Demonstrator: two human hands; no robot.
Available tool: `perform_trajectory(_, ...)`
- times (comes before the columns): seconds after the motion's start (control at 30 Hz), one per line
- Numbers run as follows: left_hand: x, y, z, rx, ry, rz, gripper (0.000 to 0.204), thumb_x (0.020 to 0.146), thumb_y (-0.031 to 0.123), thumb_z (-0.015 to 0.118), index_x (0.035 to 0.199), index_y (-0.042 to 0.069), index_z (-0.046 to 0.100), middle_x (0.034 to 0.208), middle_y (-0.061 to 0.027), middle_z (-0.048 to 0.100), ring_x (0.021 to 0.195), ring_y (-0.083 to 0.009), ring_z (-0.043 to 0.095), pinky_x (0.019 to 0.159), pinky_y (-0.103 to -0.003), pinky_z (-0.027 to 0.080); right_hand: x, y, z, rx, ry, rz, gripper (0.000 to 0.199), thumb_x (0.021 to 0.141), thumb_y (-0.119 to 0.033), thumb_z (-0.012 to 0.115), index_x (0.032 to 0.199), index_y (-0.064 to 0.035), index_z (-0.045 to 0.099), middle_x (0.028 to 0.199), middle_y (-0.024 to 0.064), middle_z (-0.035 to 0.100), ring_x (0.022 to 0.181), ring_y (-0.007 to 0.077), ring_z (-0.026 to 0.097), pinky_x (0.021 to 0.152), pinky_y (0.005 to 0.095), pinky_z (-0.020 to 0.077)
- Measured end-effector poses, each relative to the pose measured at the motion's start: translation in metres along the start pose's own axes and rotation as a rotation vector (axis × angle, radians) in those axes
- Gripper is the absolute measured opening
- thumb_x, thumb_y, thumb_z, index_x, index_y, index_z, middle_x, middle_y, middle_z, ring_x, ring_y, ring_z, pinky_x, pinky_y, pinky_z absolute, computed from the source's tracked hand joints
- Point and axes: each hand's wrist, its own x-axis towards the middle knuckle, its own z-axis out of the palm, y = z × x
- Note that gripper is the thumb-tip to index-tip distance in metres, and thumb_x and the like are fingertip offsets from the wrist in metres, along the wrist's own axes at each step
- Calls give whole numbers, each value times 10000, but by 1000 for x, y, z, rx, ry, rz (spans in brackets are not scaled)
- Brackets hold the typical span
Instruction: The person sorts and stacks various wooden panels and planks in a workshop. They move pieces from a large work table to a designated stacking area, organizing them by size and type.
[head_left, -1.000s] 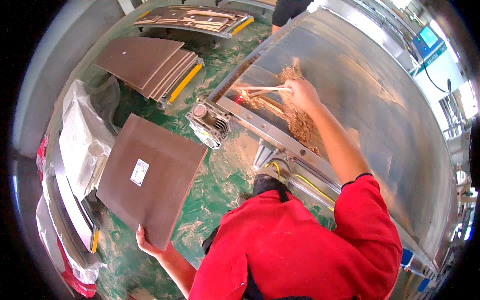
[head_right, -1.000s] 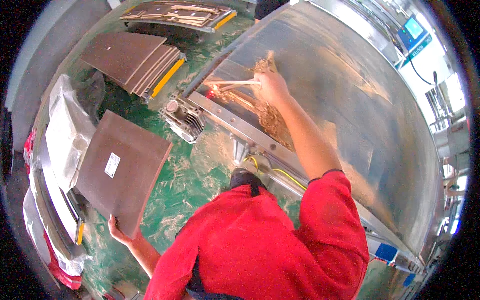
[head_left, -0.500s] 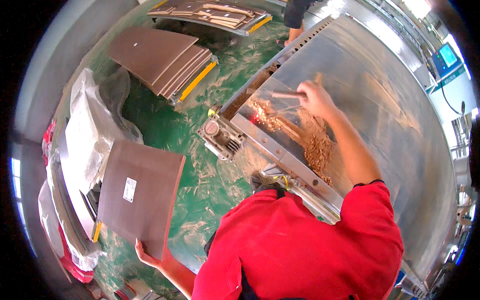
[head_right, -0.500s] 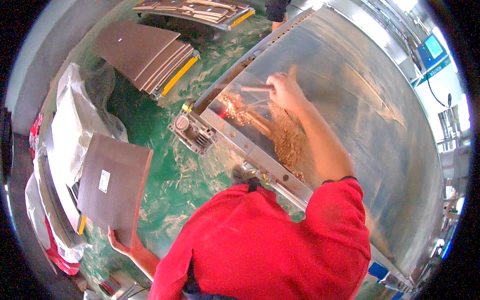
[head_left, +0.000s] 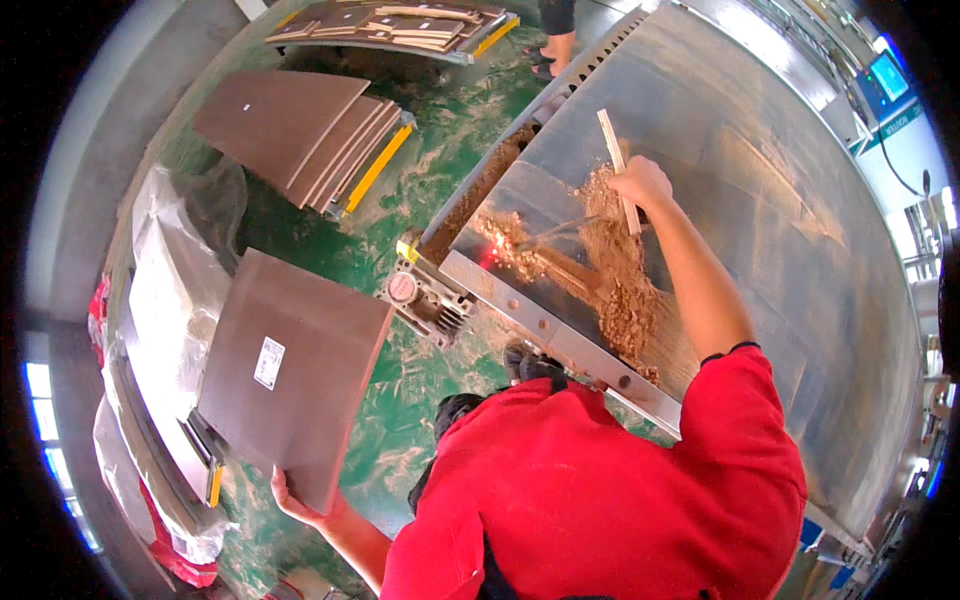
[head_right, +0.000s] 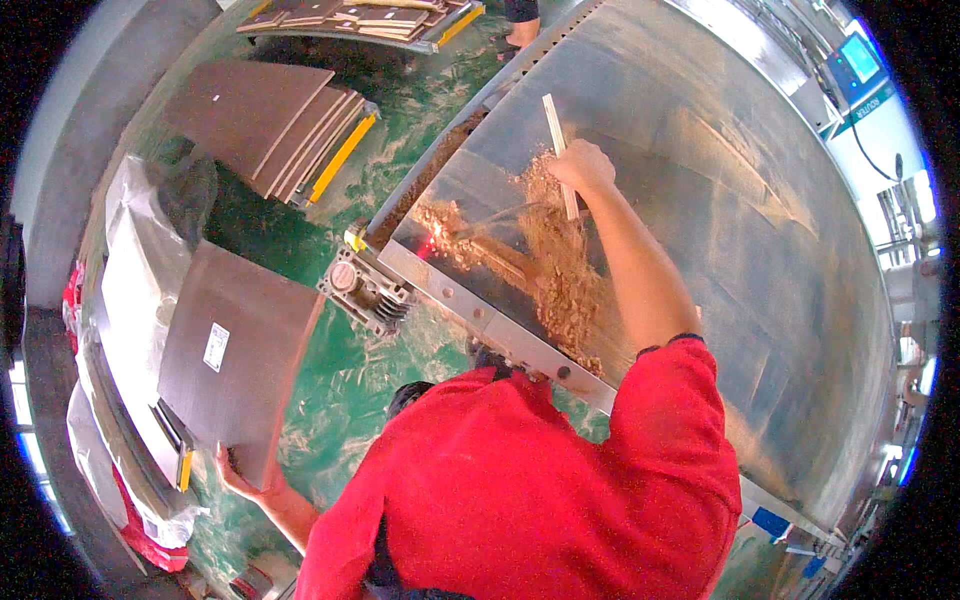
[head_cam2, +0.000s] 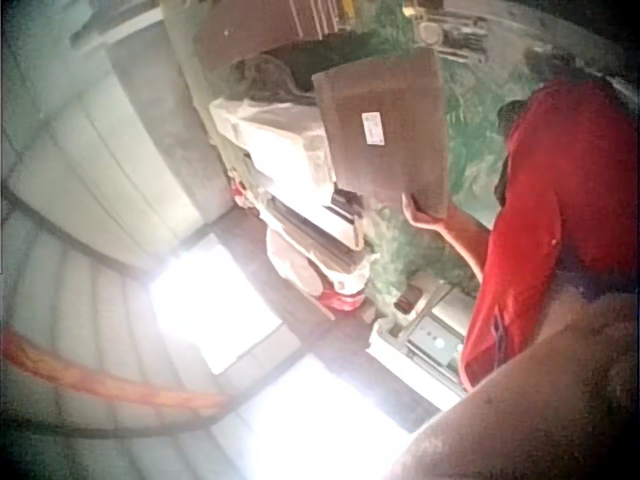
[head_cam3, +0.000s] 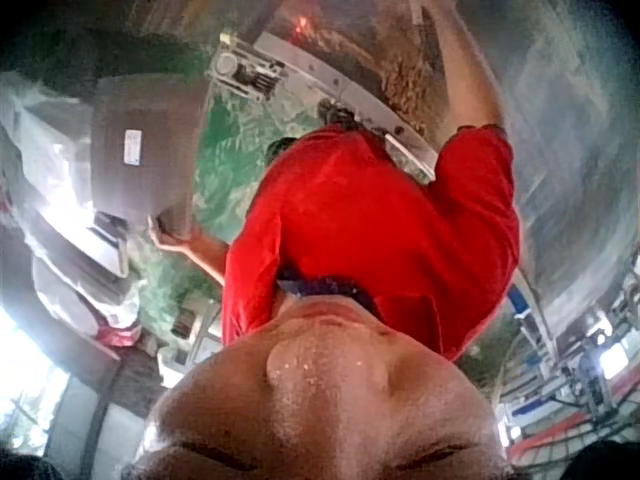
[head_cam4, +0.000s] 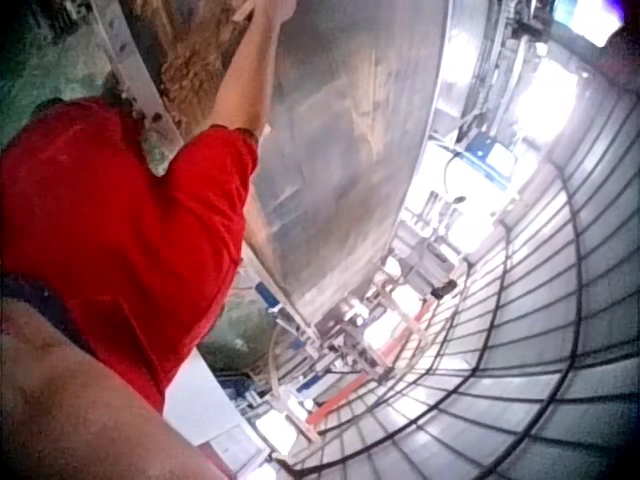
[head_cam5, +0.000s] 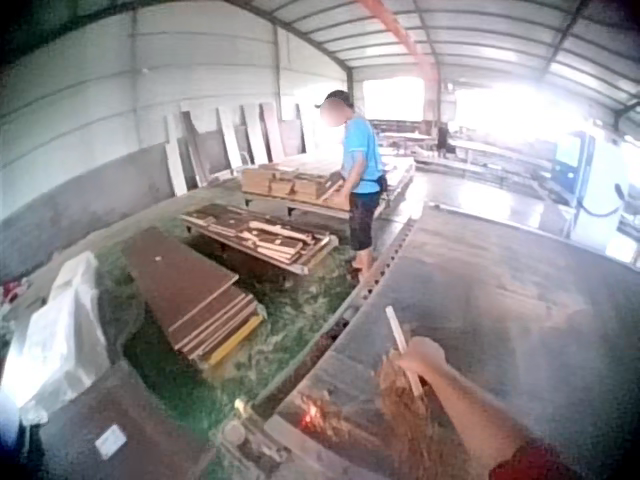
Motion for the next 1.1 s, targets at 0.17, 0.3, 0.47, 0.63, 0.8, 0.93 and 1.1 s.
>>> perform_trajectory(0.17, 5, 7, 40, -148, -90, -191, 460, 812, 288, 596, 1159, -14, 595, 1181, -134, 599, 1098, -281, 550, 944, -423, 428, 4, -2, 1, 58, 89, 19, 409, 672, -283, 688, 949, 18, 675, 922, 222, 679, 881, 353, 667, 765, 428, 513)
perform_trajectory(0.3, 32, 5, 38, -142, -125, -243, 481, 817, 287, 587, 1185, -24, 576, 1181, -139, 600, 1099, -293, 555, 947, -432, 429, 20, 26, -4, 338, 153, -17, 364, 721, -239, 685, 980, 15, 658, 869, 168, 670, 801, 284, 652, 717, 386, 491)
perform_trajectory(0.47, 82, 10, 36, -118, -210, -270, 503, 816, 290, 586, 1203, -29, 564, 1187, -149, 598, 1099, -298, 557, 938, -438, 437, -5, 34, -21, 799, 232, 69, 284, 757, -186, 683, 977, -11, 647, 861, 93, 650, 777, 215, 619, 703, 353, 474)
perform_trajectory(0.63, 144, 13, 31, -108, -307, -326, 505, 812, 292, 589, 1197, -34, 564, 1204, -148, 588, 1099, -295, 558, 933, -441, 441, -34, 78, -30, 937, 375, 158, 253, 775, -184, 681, 983, -44, 644, 845, 52, 628, 745, 190, 595, 687, 358, 475)
perform_trajectory(0.8, 192, 10, 35, -113, -331, -372, 502, 807, 307, 610, 1186, -20, 576, 1208, -132, 583, 1107, -285, 553, 943, -448, 435, -91, 136, -25, 213, 422, 288, 357, 791, -310, 678, 937, 15, 680, 856, 209, 681, 811, 356, 668, 712, 435, 515)
perform_trajectory(0.93, 223, 5, 31, -111, -391, -422, 516, 810, 309, 614, 1207, -17, 563, 1236, -131, 564, 1132, -287, 536, 951, -453, 429, -156, 147, -7, -158, 334, 447, 374, 756, -288, 658, 933, 40, 679, 882, 283, 658, 856, 417, 655, 739, 462, 521)
perform_trajectory(1.1, 234, 4, 44, -79, -459, -461, 552, 800, 313, 615, 1234, -20, 540, 1256, -140, 549, 1137, -293, 534, 957, -449, 429, -195, 183, 32, -121, 391, 459, 326, 728, -218, 600, 917, 35, 679, 898, 276, 659, 874, 425, 646, 768, 470, 514)
